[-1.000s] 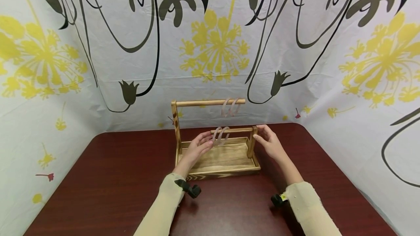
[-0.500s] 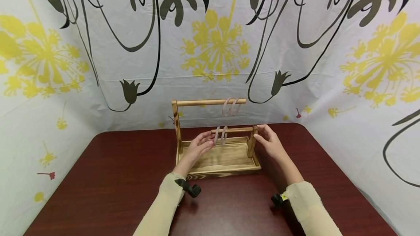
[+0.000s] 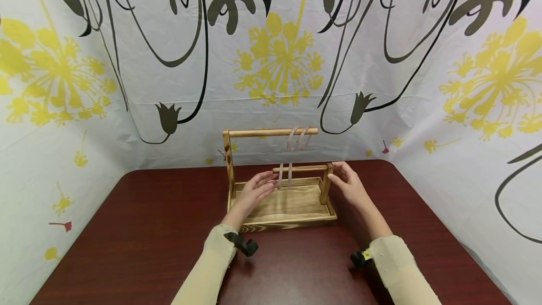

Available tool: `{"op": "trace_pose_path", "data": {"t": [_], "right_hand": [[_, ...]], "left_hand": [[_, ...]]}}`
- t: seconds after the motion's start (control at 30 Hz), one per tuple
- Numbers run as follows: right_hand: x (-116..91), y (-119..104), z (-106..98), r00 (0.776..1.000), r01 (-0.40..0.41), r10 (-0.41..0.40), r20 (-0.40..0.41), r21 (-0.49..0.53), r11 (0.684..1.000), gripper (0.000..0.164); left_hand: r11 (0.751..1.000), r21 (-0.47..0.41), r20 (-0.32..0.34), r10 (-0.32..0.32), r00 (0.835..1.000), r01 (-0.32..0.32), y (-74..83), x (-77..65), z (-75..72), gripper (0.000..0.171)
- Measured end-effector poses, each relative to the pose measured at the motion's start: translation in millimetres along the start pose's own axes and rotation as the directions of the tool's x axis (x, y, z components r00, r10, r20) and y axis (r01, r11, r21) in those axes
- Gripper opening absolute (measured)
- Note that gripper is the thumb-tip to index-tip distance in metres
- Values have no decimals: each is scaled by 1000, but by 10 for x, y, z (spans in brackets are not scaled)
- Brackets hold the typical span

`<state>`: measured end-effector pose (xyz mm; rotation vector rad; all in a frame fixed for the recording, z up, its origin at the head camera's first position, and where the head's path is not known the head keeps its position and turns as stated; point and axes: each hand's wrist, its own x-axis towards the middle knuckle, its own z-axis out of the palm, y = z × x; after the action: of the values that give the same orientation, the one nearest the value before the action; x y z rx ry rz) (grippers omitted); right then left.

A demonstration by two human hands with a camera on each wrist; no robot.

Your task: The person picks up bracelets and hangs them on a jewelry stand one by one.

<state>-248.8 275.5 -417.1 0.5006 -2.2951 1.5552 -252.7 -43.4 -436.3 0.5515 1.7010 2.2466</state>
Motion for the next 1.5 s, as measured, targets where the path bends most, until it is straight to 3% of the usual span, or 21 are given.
{"op": "trace_pose_path", "data": {"t": [0.5, 1.0, 1.5], "right_hand": [[-12, -3, 5, 1000, 6, -6, -10, 16, 1000, 32], [-6, 12, 3, 1000, -3, 3, -6, 6, 1000, 31], [-5, -2, 5, 1000, -4, 4, -5, 15, 1000, 31]], "left_hand": [[1000, -24, -8, 17, 1000, -17, 40, -44, -12, 50], [998, 16, -5, 63, 998, -63, 98, -96, -92, 49], [994, 19, -12, 106, 994, -106, 275, -190, -136, 47]]}}
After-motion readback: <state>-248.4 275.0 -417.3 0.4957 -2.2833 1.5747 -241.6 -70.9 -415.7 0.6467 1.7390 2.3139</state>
